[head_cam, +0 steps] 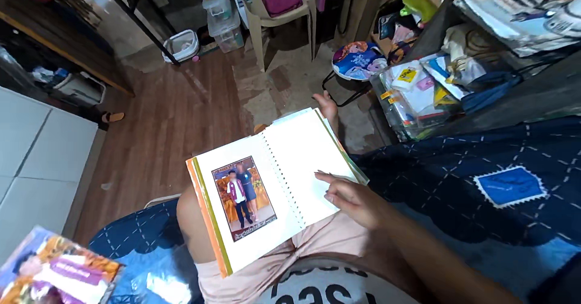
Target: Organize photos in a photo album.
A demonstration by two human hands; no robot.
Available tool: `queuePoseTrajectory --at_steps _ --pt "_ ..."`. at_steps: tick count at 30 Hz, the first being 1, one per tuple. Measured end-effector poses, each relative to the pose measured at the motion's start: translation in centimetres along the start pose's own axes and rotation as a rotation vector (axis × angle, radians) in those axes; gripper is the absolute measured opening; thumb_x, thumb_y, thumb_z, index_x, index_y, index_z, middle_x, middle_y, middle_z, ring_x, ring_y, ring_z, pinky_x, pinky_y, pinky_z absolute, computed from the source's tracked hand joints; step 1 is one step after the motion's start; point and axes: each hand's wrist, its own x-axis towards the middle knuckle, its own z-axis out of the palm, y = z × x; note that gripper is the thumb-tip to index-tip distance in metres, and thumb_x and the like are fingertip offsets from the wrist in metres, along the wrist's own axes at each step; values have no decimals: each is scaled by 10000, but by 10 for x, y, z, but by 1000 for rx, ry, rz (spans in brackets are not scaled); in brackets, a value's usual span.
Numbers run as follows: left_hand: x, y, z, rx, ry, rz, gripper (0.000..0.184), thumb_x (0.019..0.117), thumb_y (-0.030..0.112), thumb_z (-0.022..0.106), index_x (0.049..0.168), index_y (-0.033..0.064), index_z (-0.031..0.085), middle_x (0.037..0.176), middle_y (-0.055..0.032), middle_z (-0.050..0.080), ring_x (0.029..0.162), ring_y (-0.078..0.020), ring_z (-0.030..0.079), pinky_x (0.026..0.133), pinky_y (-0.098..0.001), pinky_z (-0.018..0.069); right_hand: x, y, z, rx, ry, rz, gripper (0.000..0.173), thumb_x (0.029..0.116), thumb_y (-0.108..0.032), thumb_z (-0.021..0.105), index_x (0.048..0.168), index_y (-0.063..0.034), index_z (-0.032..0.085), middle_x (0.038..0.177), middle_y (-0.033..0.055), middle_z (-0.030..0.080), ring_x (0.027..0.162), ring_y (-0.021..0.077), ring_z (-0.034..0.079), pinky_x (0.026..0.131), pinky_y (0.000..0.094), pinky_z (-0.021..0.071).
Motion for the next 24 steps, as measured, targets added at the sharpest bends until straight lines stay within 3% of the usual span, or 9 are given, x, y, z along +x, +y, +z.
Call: queuePoseTrajectory --at_steps 2,4,8,13,16,19,20,22,24 --pt "-21 19 64 -184 -304 55 175 1027 306 586 1183 254 646 1036 59 765 943 -81 733 829 -282 619 -2 13 -8 139 66 -17 300 1022 -123 492 1169 99 629 1419 206 593 1323 245 576 1097 411 464" --pt "-49 18 125 -167 -680 69 209 993 359 628 1187 378 704 1051 144 761 904 20 711 780 -191 600 -1 26 -12 315 140 -46 334 1025 -140 480 1224 88 621 1338 197 648 1246 211 625 1053 378 499" --pt "-94 -8 236 319 -1101 -111 308 1004 244 631 1250 59 619 1033 -18 730 890 -78 714 822 -315 609 -1 27 -25 439 309 78 216 1011 -62 513 1117 87 629 1123 127 702 1029 121 669 952 312 540" --pt "-99 -52 285 483 -989 -308 385 1047 247 576 1381 68 503 1052 -100 706 902 -169 705 841 -394 580 -11 47 -58 307 426 196 205 1017 -133 505 1046 16 643 1090 83 730 970 132 686 904 334 553" --pt "-98 -54 283 517 -913 -319 655 1038 197 588 1589 134 239 1131 -161 687 899 -211 702 834 -416 573 -22 48 -76 291 491 205 198 1012 -128 498 1032 7 642 1081 72 728 973 126 690 904 322 558" --pt "-101 -54 282 562 -867 -270 875 1028 189 602 1646 275 -11 1049 -154 681 691 -189 644 653 -388 548 -31 55 -91 297 518 173 188 1005 -120 484 1007 -8 635 1067 58 739 980 127 697 910 317 561" --pt "-102 -55 282 557 -858 -251 866 1026 177 602 1648 286 10 1109 -149 681 696 -183 647 643 -384 547 -34 57 -95 288 532 167 187 1005 -117 482 996 -13 636 1060 53 741 975 124 699 905 312 563" --pt "-102 -55 281 536 -889 -240 717 1042 152 569 1633 296 190 1469 -69 558 942 -148 690 792 -367 565 -40 63 -104 280 573 170 182 997 -110 488 980 -13 641 1065 61 740 978 135 702 904 317 568" --pt "-102 -55 281 530 -921 -238 550 1058 159 543 1575 256 382 1534 -41 508 1106 -155 665 915 -385 542 -48 70 -112 300 607 162 172 993 -106 492 971 -12 635 1066 70 738 976 143 705 902 323 572"
